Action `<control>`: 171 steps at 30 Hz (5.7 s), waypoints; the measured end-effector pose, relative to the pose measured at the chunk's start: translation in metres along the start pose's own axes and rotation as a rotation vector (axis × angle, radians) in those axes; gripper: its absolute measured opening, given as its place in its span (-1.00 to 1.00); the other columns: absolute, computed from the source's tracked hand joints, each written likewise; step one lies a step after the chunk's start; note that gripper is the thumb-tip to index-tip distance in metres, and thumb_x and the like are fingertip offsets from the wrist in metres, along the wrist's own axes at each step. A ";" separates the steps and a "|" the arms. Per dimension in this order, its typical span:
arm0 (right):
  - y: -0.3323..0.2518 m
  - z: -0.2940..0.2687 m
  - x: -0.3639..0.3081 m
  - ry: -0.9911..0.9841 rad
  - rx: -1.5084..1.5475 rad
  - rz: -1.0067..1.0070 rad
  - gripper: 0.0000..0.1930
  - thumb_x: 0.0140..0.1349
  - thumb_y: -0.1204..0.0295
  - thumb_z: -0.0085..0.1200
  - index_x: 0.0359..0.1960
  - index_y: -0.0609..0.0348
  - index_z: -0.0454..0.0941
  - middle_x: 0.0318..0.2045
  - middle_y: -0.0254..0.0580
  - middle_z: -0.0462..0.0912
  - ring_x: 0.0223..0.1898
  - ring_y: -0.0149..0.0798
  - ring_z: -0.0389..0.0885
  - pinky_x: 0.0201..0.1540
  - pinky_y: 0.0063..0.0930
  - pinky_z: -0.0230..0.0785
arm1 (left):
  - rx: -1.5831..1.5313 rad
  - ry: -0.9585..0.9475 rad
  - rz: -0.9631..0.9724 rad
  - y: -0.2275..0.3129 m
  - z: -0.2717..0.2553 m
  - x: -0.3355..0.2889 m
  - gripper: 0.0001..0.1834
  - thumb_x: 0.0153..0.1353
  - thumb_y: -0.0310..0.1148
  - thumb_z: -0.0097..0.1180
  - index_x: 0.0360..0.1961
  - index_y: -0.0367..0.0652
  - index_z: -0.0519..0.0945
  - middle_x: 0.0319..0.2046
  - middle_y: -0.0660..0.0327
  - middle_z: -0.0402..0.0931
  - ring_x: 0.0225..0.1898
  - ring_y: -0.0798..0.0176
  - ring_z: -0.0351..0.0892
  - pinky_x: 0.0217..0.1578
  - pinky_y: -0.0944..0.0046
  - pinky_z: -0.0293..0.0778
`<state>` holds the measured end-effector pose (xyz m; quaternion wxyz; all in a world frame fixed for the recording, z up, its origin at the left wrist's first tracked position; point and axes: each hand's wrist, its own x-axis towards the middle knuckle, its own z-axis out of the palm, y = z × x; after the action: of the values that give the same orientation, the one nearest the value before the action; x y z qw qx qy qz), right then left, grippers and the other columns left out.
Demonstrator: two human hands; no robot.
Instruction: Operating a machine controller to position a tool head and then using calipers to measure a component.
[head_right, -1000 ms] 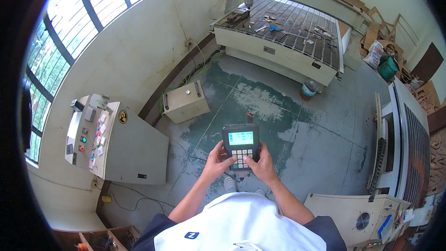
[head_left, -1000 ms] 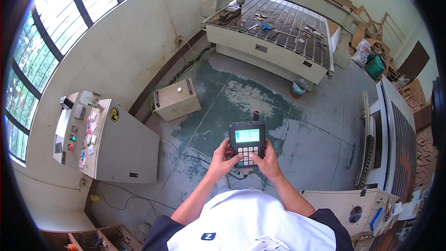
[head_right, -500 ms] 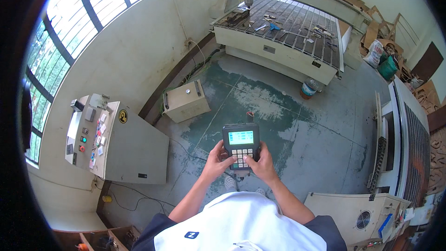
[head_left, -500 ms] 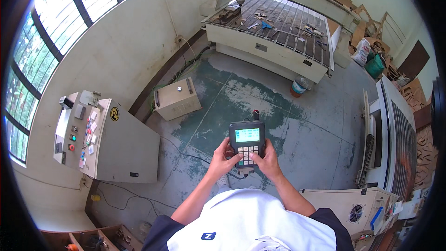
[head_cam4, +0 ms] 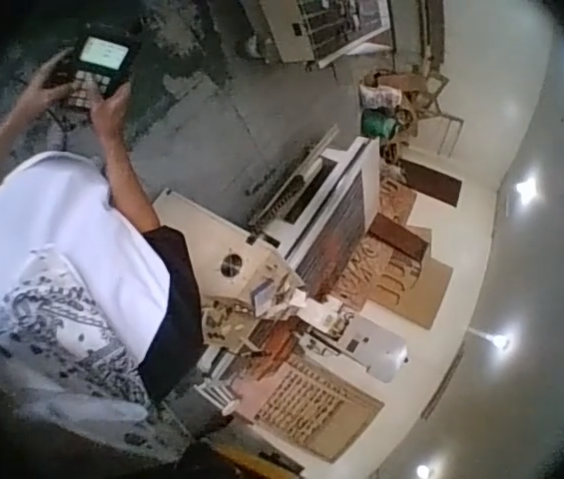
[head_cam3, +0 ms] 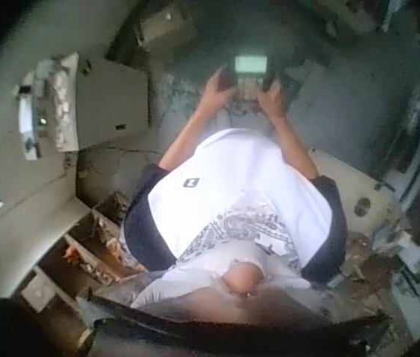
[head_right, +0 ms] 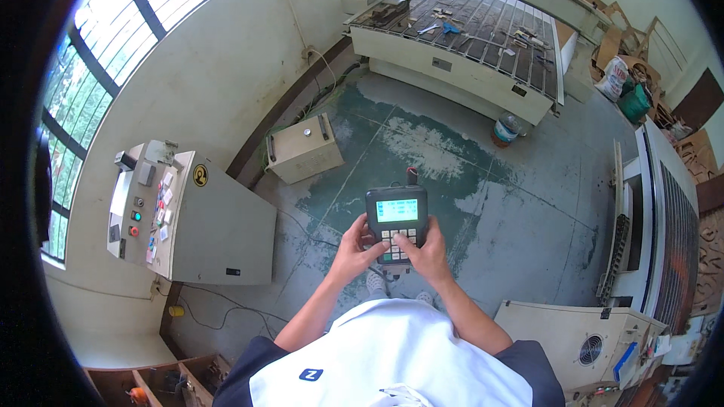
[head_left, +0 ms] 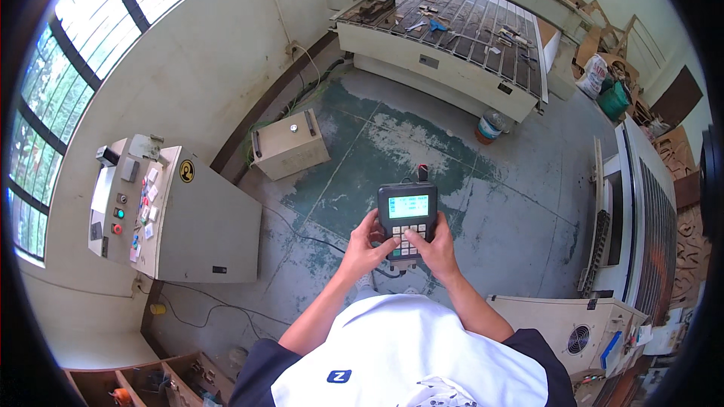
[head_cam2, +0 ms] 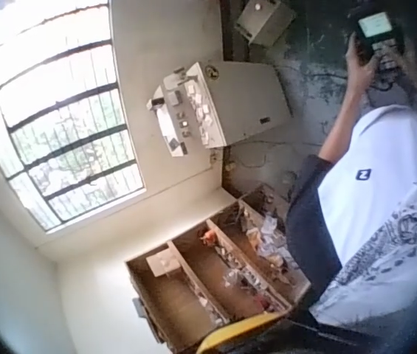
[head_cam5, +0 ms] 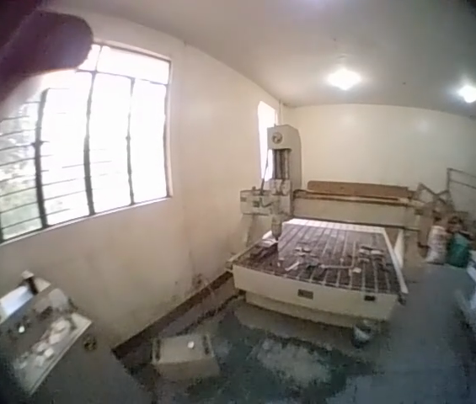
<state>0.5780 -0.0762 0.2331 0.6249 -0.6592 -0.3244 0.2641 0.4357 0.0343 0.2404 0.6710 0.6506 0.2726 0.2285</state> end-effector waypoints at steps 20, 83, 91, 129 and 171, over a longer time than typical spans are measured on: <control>0.008 -0.002 0.002 0.088 0.082 0.006 -0.55 0.04 0.42 0.30 -0.09 0.36 0.40 -0.27 -0.09 0.62 -0.28 -0.34 0.60 -0.21 -0.43 0.48 | 0.071 0.009 0.005 0.013 0.012 0.001 -0.24 0.06 -0.43 0.32 0.27 -0.35 0.26 -0.16 0.11 0.59 -0.17 0.35 0.56 -0.14 0.30 0.48; 0.018 0.138 0.095 -0.382 0.054 0.088 -0.44 0.13 0.47 0.24 0.07 0.47 0.23 -0.18 0.08 0.59 -0.10 -0.28 0.59 -0.06 -0.40 0.47 | -0.171 0.296 -0.052 -0.028 -0.139 0.036 -0.34 0.07 -0.55 0.28 0.21 -0.32 0.31 -0.25 0.16 0.58 -0.25 0.38 0.56 -0.20 0.33 0.51; 0.059 0.186 0.181 -0.470 0.139 0.062 -0.44 0.14 0.46 0.24 0.08 0.45 0.23 -0.17 0.05 0.59 -0.10 -0.26 0.59 -0.04 -0.38 0.45 | -0.179 0.370 -0.076 -0.050 -0.189 0.102 -0.35 0.07 -0.57 0.27 0.20 -0.36 0.30 -0.11 0.09 0.54 -0.13 0.28 0.56 -0.10 0.28 0.50; 0.438 0.254 0.803 -0.295 -0.084 0.807 -0.22 -0.04 0.24 0.44 0.14 0.32 0.27 -0.06 0.04 0.54 -0.04 -0.15 0.53 0.03 -0.26 0.40 | -0.256 0.230 -0.682 -0.396 -0.325 0.756 -0.25 0.16 -0.56 0.22 0.33 -0.37 0.13 0.06 0.02 0.44 0.01 0.18 0.49 -0.08 0.26 0.49; 0.268 0.254 0.706 -0.377 -0.007 0.525 -0.28 0.05 0.33 0.36 0.17 0.31 0.20 -0.07 -0.04 0.51 -0.07 -0.26 0.53 -0.08 -0.37 0.47 | -0.020 0.386 -0.371 -0.178 -0.309 0.649 -0.29 0.18 -0.53 0.22 0.32 -0.31 0.16 -0.04 0.04 0.50 -0.09 0.18 0.53 -0.18 0.24 0.53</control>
<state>0.8719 0.6223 -0.0135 0.4622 -0.6618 -0.2542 0.5327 0.7070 0.6863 0.0165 0.6433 0.5271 0.5078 0.2244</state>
